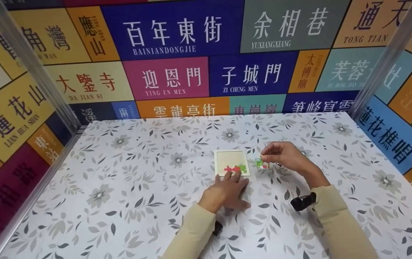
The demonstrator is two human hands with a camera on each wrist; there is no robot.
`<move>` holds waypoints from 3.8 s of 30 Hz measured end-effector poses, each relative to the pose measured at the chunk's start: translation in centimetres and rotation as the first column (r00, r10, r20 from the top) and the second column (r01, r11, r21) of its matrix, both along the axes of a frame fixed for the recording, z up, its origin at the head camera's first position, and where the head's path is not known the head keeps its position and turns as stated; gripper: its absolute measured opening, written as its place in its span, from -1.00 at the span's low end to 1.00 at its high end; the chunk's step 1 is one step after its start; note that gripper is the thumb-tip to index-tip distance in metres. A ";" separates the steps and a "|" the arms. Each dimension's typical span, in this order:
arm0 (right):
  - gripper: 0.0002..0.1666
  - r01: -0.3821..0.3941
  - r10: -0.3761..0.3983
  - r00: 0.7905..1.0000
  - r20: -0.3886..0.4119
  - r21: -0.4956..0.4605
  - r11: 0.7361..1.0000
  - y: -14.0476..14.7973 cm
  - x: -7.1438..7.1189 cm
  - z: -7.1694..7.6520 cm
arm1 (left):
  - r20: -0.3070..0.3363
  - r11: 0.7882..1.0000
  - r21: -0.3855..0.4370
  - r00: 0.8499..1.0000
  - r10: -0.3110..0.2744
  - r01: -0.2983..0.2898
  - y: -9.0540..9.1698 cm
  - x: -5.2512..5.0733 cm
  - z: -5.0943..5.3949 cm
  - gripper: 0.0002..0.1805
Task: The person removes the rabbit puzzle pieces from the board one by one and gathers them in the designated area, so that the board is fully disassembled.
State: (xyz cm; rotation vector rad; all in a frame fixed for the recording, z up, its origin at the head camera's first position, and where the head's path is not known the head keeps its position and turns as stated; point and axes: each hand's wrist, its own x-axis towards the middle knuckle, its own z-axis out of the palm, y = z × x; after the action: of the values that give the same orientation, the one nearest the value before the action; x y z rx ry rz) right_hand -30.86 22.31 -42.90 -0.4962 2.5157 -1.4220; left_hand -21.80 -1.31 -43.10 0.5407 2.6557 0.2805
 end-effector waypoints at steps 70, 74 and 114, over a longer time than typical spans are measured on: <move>-0.76 0.032 -0.032 0.999 -0.006 0.177 0.984 -8.8 -0.9 -1.6 | -0.112 0.994 -0.084 0.990 -0.082 0.073 0.8 0.9 -0.5 -0.03; -0.80 0.036 -0.035 0.999 -0.008 0.219 0.975 -9.4 -1.0 -2.0 | -0.109 0.995 -0.073 0.991 -0.079 0.071 0.6 0.7 -0.6 -0.04; -0.86 -0.083 0.084 0.996 0.004 0.209 0.974 -9.2 -1.3 -2.8 | -0.055 0.993 -0.089 0.995 -0.078 0.073 0.3 0.1 -0.7 -0.08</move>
State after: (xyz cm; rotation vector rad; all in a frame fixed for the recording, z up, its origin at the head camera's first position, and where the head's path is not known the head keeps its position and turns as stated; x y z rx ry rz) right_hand -32.16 13.06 -45.69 -0.5581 2.5769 -1.1112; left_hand -21.71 -1.01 -43.79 0.6288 2.6814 0.1277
